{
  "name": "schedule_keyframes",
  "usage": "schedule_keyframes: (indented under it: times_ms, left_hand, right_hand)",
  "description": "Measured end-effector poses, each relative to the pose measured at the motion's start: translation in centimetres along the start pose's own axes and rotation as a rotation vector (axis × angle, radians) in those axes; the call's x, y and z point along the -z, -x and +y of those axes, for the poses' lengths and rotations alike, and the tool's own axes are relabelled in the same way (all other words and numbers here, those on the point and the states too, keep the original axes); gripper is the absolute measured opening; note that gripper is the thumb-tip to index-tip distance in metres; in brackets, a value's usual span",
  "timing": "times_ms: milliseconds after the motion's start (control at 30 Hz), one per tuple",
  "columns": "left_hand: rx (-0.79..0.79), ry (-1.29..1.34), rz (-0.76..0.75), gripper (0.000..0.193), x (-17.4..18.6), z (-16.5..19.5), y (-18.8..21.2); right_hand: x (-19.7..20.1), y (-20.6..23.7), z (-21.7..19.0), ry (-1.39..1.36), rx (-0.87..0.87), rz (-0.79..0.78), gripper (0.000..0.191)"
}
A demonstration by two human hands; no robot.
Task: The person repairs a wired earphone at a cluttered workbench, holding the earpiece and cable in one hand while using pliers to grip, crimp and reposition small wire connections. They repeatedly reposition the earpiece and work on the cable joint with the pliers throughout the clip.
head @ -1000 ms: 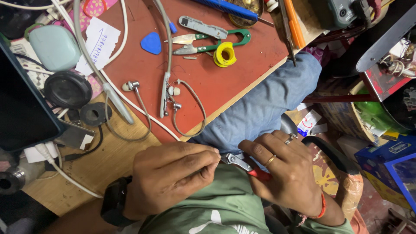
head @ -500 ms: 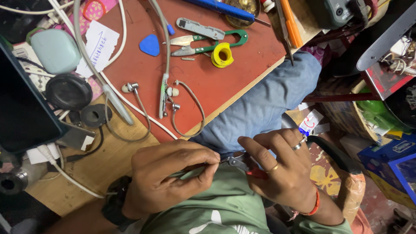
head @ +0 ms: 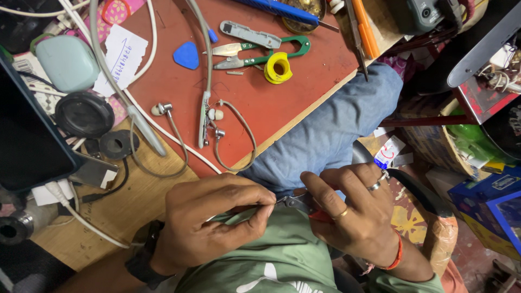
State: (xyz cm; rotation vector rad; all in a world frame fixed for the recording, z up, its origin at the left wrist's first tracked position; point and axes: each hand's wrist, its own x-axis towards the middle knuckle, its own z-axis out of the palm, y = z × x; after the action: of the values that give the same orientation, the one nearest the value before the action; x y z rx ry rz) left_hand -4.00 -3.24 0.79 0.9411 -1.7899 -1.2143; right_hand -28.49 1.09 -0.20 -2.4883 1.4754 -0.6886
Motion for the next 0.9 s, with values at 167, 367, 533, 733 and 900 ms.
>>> schedule_keyframes:
  times_ms: [167,367,533,733,900]
  left_hand:
    - [0.063,0.074,-0.015,0.018,-0.03,-0.06,0.11]
    - [0.1,0.121,-0.021,0.017,-0.14,-0.25,0.15]
    - [0.086,0.108,-0.018,0.018,-0.15,-0.26,0.04]
    - [0.047,0.055,-0.02,0.017,-0.08,-0.24,0.02]
    - [0.137,0.186,-0.021,0.017,-0.25,-0.3,0.25]
  right_hand:
    - [-0.11,-0.02,0.03,0.033,0.014,0.008,0.062]
    - [-0.22,0.07,0.07,0.038,0.011,0.016,0.062]
    - [-0.25,0.27,0.13,0.047,0.013,0.015,0.056]
    - [-0.1,0.29,0.21,-0.005,0.009,-0.012,0.057]
    - [0.4,0.18,0.17,0.051,0.031,-0.026,0.06]
